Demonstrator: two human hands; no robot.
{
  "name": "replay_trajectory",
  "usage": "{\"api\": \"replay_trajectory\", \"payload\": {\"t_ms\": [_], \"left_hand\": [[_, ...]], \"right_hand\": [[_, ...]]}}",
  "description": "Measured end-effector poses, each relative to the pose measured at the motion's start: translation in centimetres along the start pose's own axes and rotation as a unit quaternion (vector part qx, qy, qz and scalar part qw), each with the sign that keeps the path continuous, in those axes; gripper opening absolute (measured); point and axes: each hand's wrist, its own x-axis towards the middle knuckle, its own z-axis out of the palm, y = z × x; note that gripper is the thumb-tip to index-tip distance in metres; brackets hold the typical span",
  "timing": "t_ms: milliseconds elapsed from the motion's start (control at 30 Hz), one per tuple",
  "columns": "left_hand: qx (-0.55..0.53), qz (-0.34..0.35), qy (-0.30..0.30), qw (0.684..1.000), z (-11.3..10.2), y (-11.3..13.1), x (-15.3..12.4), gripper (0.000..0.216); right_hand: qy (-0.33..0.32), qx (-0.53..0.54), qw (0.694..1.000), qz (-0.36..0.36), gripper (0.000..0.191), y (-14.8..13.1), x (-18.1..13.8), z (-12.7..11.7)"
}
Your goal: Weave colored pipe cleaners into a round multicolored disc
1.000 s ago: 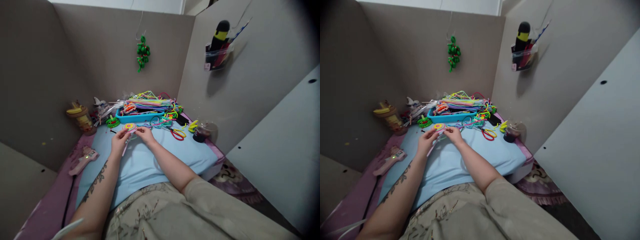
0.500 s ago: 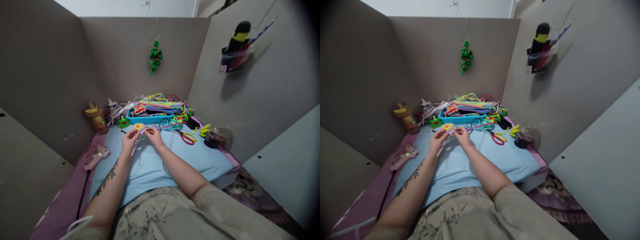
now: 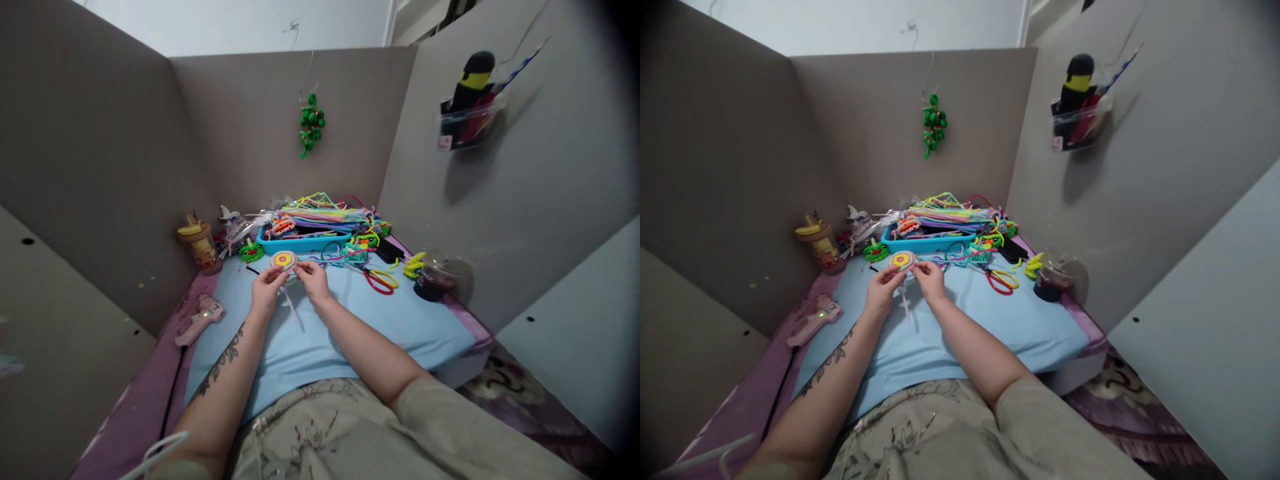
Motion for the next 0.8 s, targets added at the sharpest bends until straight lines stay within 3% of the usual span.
{"api": "replay_trajectory", "payload": {"t_ms": [467, 700, 800], "left_hand": [[-0.024, -0.029, -0.014, 0.999, -0.4, -0.26, 0.09, 0.042], [0.001, -0.042, -0.028, 0.999, -0.3, -0.15, -0.07, 0.043], [-0.009, -0.044, -0.028, 0.999, -0.19, -0.11, -0.11, 0.043]], "right_hand": [[-0.041, -0.031, 0.999, -0.017, 0.022, -0.16, 0.05, -0.47], [-0.019, 0.03, 0.998, 0.05, 0.024, 0.04, 0.33, -0.52], [-0.026, 0.025, 0.998, 0.048, 0.022, 0.13, 0.47, -0.53]]}}
